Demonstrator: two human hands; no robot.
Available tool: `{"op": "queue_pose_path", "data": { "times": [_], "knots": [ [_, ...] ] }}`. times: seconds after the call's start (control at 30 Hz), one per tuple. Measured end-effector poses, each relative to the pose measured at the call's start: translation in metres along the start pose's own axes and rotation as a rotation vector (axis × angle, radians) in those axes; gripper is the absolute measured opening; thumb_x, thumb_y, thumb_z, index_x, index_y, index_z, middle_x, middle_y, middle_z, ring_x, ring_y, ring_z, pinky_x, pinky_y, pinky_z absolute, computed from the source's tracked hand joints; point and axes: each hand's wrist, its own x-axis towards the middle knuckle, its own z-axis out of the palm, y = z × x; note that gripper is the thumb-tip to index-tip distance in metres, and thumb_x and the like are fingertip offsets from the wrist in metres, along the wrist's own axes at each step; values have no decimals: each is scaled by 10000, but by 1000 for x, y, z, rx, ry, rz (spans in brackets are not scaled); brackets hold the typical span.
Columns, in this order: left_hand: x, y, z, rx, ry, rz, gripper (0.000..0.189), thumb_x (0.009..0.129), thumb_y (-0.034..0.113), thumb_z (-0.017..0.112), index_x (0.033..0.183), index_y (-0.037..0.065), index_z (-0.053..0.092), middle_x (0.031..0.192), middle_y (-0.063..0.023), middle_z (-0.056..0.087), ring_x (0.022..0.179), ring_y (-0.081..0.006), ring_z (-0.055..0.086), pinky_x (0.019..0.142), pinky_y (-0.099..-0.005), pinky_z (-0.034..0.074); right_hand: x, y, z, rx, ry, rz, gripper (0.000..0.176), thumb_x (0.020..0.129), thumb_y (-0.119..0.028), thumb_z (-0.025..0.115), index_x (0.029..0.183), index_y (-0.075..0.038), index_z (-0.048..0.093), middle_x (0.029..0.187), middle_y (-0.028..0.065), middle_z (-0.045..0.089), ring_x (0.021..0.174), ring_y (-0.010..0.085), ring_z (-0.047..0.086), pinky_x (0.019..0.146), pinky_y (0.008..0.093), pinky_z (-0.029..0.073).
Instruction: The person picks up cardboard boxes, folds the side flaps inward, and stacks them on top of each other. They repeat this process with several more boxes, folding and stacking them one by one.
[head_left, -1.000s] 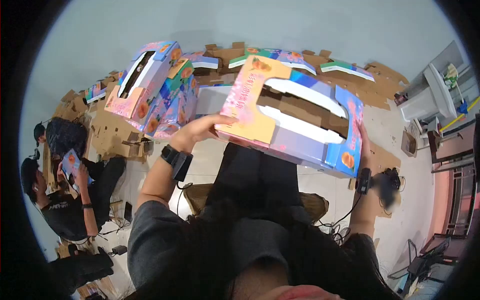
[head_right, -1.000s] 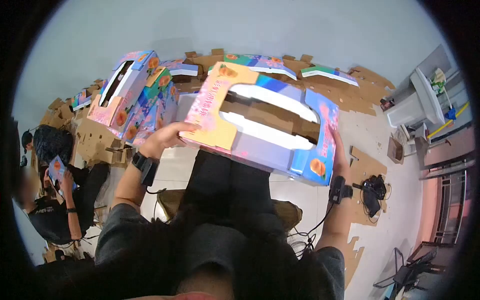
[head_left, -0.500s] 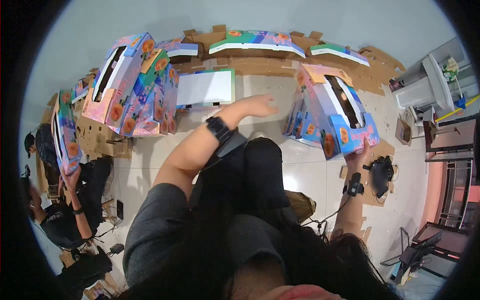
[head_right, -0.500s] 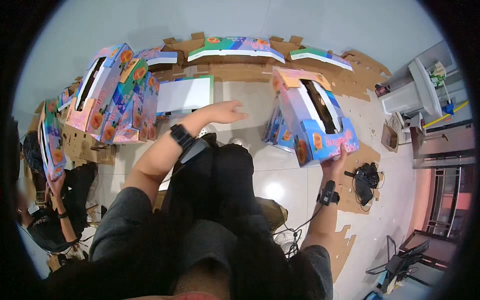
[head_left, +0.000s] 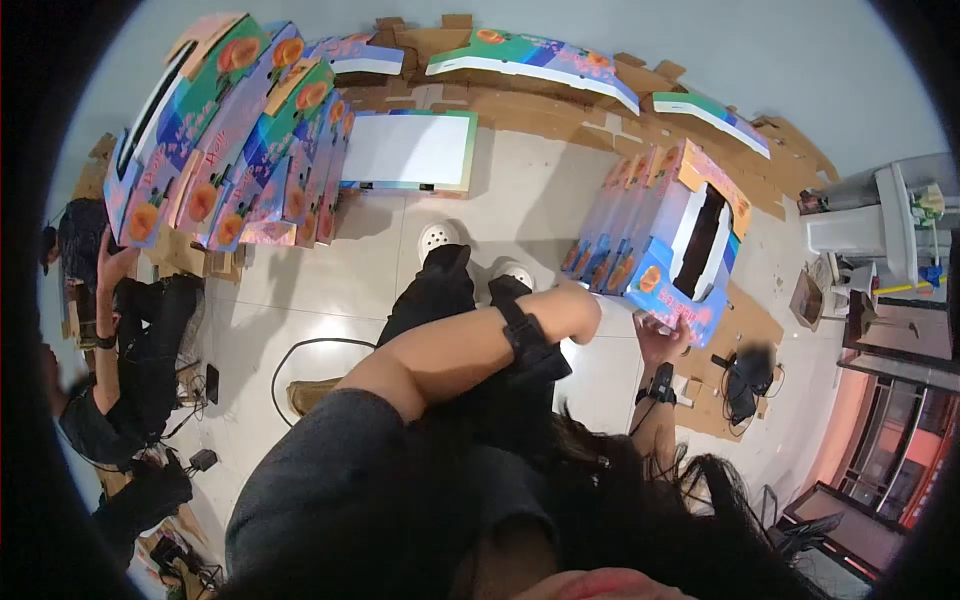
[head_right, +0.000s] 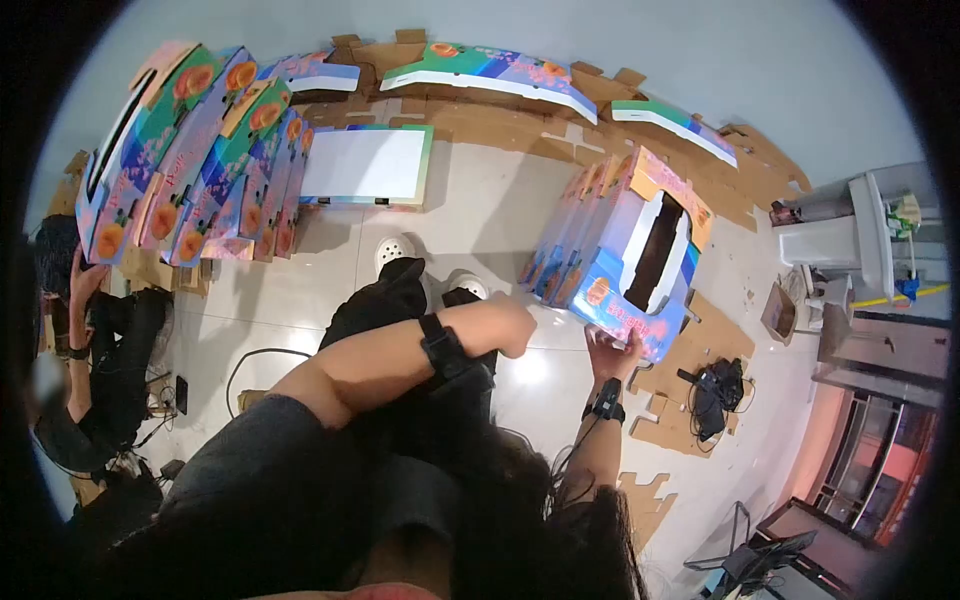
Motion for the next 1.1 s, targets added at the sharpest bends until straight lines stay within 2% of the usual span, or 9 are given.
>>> {"op": "queue_pose_path", "data": {
  "times": [0.13, 0.27, 0.43, 0.57, 0.63, 0.73, 0.9, 0.97, 1.1],
  "knots": [
    [5, -6, 19, -162, 248, 24, 287, 772, 237, 581, 968, 43, 663, 991, -160, 665, 946, -327, 634, 821, -465, 461, -11, 4, 18, -26, 10, -11, 467, 721, -465, 761, 967, -97, 611, 782, 51, 599, 806, 221, 564, 857, 436, 457],
    [-2, -5, 12, -23, 332, -64, 242, 771, 195, 572, 958, 70, 659, 975, -128, 656, 947, -291, 618, 832, -455, 416, -5, -3, 6, -116, -119, 21, 425, 769, -446, 732, 981, -96, 619, 890, 44, 639, 777, 216, 584, 875, 443, 462],
    [-15, 4, 14, -4, 367, -36, 237, 742, 197, 592, 933, 76, 663, 981, -121, 651, 964, -289, 605, 813, -458, 398, -13, 4, 23, -239, -121, -45, 517, 768, -474, 723, 1102, -108, 577, 1036, 53, 620, 901, 225, 583, 930, 458, 446],
    [-20, 7, 19, -26, 275, 61, 358, 783, 274, 588, 1056, 65, 687, 1098, -167, 647, 1043, -340, 593, 924, -598, 346, 0, 1, 8, -339, -148, -14, 777, 730, -634, 668, 1296, -147, 455, 1277, 104, 497, 1159, 299, 493, 1034, 474, 383],
    [-31, 11, 10, -72, 159, 97, 368, 790, 296, 587, 1069, 75, 683, 1103, -165, 644, 1058, -336, 584, 920, -604, 344, 0, -8, 1, -477, 9, 43, 865, 712, -685, 647, 1346, -160, 383, 1237, 160, 509, 1135, 329, 508, 979, 467, 436],
    [-32, 14, 7, -84, 159, 99, 394, 790, 355, 590, 1079, 104, 682, 1094, -140, 646, 1062, -328, 575, 931, -602, 332, -7, -3, 5, -477, 131, 114, 932, 693, -698, 656, 1375, -156, 325, 1206, 199, 521, 1110, 346, 525, 947, 468, 462],
    [-7, 21, 24, -97, 257, 49, 406, 797, 383, 583, 1078, 110, 687, 1090, -129, 652, 1055, -325, 580, 935, -603, 327, -20, 1, 11, -572, 282, 19, 1000, 696, -667, 687, 1367, -25, 319, 1164, 209, 548, 1078, 360, 540, 945, 460, 454],
    [46, 39, 58, 23, 217, -16, 410, 810, 373, 569, 1093, 98, 681, 1108, -149, 645, 1062, -337, 580, 931, -608, 329, -23, -6, 20, -1088, 348, -492, 899, 725, -634, 676, 1311, -13, 395, 1169, 211, 551, 1096, 355, 527, 957, 457, 415],
    [44, 37, 52, 16, 197, -25, 421, 830, 362, 546, 1120, 82, 669, 1139, -177, 631, 1074, -353, 578, 930, -613, 329, -22, -22, 51, -2039, 398, -1609, 719, 784, -568, 654, 1200, 10, 547, 1179, 215, 556, 1130, 345, 501, 982, 451, 339]
  ]
}}
